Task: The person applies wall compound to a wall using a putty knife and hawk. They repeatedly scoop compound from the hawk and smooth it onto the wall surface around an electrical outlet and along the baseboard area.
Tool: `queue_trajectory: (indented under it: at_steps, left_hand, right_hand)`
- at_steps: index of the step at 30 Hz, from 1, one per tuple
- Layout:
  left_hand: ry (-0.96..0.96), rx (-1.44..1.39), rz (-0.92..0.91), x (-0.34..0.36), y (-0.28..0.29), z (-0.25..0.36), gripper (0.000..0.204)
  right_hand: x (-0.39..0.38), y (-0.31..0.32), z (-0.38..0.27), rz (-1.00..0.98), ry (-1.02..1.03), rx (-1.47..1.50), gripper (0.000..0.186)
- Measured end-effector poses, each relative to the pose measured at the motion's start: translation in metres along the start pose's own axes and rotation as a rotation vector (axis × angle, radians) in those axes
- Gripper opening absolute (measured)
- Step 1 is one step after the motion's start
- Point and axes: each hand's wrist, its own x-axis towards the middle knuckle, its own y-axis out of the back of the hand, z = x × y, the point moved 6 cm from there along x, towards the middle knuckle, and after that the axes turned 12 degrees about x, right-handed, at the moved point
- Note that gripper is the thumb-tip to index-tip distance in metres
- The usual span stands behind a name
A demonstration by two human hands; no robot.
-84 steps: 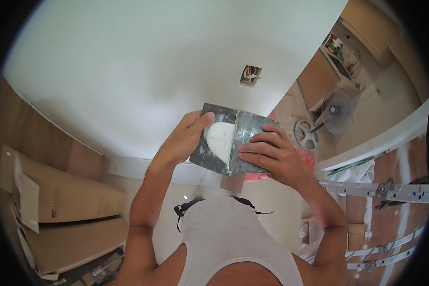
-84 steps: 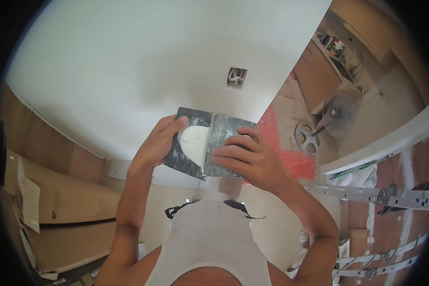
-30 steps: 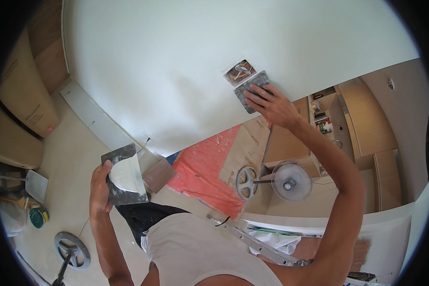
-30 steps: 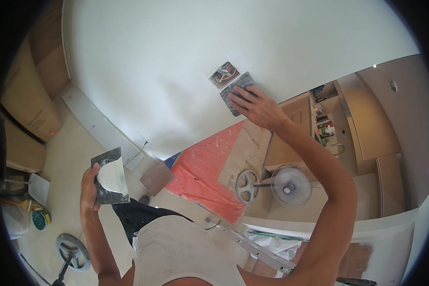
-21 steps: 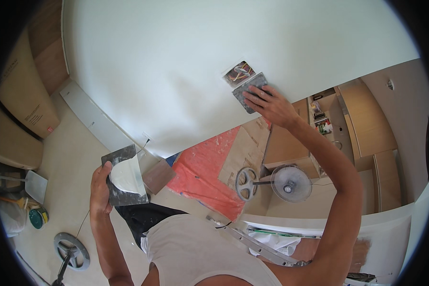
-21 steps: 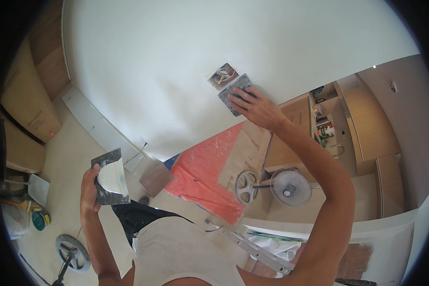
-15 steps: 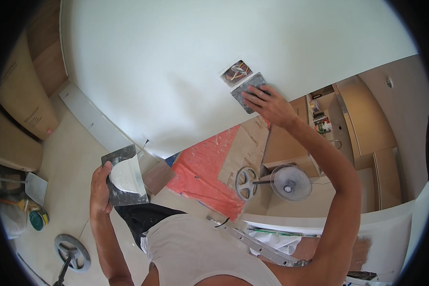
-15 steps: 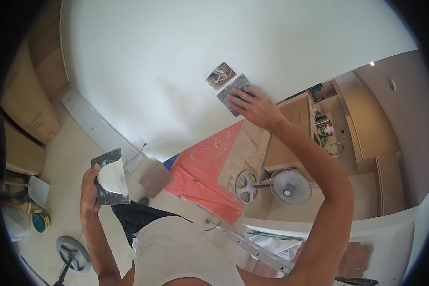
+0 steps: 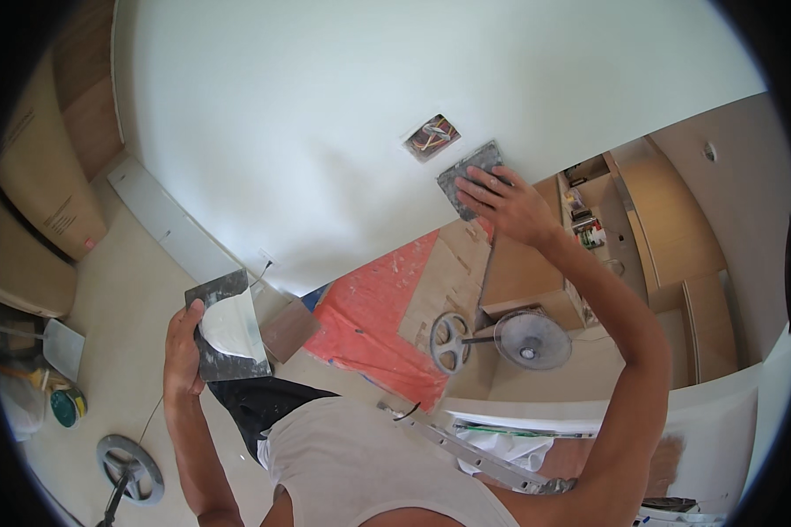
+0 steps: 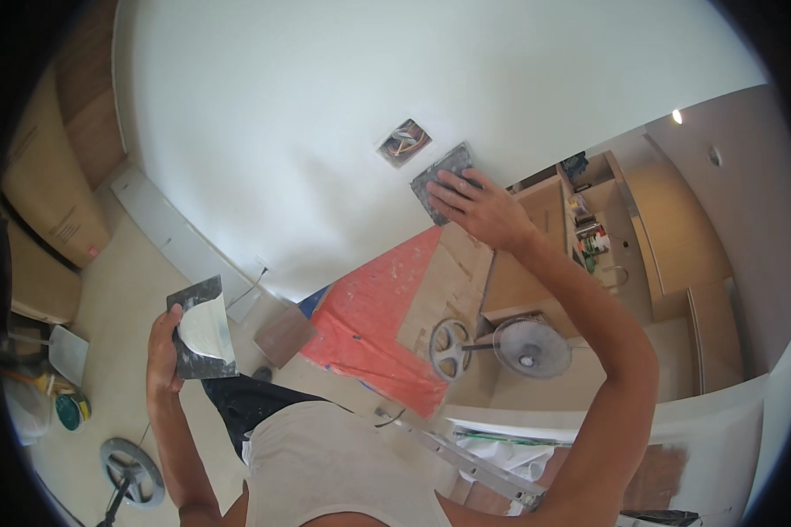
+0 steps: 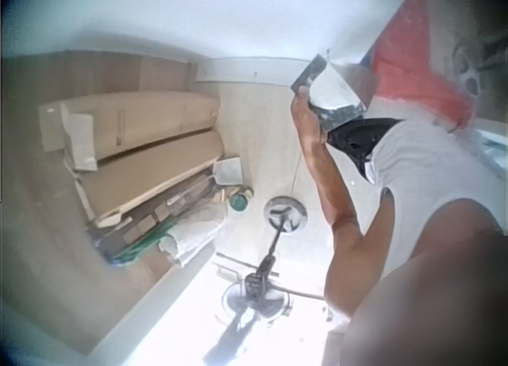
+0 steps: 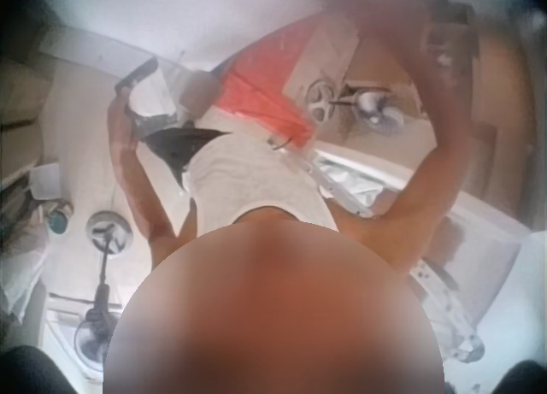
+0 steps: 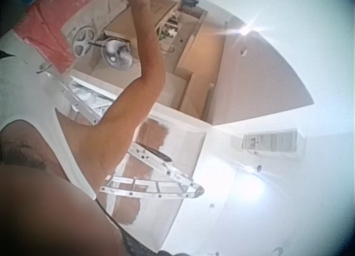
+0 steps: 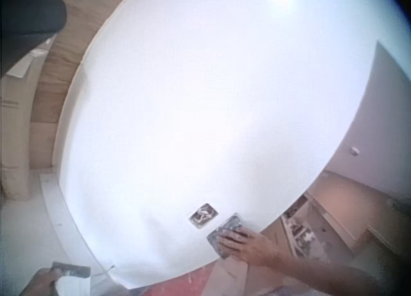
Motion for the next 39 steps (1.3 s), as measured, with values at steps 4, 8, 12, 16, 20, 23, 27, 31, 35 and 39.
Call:
queue_trajectory:
  at_steps: [4, 8, 12, 16, 20, 23, 27, 31, 35, 39]
  left_hand:
    - [0.008, 0.01, -0.003, -0.002, 0.0, 0.001, 0.036]
    - [-0.016, -0.007, -0.009, -0.004, -0.002, 0.003, 0.036]
    - [-0.034, -0.029, 0.009, -0.005, 0.0, -0.001, 0.037]
    - [0.047, 0.043, -0.066, -0.007, 0.009, -0.006, 0.038]
    - [-0.016, -0.048, -0.004, -0.008, 0.002, -0.001, 0.038]
    - [-0.035, -0.067, 0.008, -0.007, 0.002, 0.0, 0.037]
    - [-0.03, -0.117, -0.019, -0.006, -0.008, 0.0, 0.038]
    - [0.034, -0.266, -0.101, -0.003, -0.049, -0.007, 0.04]
    - [0.049, -0.443, -0.182, 0.0, -0.125, -0.004, 0.042]
    - [0.111, -0.629, -0.239, 0.01, -0.166, 0.001, 0.041]
  right_hand:
    - [0.006, 0.003, 0.009, 0.003, 0.001, -0.022, 0.042]
    - [0.009, 0.0, 0.016, 0.019, 0.01, -0.026, 0.043]
    - [0.013, -0.004, 0.022, 0.006, 0.01, -0.055, 0.043]
    - [0.014, -0.007, 0.024, 0.033, 0.016, -0.055, 0.043]
    - [0.008, -0.015, 0.029, -0.016, 0.003, -0.086, 0.046]
    - [0.004, -0.014, 0.026, 0.02, -0.012, -0.082, 0.044]
    - [-0.005, -0.011, 0.013, -0.003, -0.063, -0.066, 0.043]
    - [-0.014, 0.005, -0.019, 0.13, -0.285, 0.09, 0.044]
    - [-0.021, 0.026, -0.081, 0.678, -0.611, 0.735, 0.038]
    - [0.017, 0.066, -0.175, 1.298, -0.637, 1.269, 0.035]
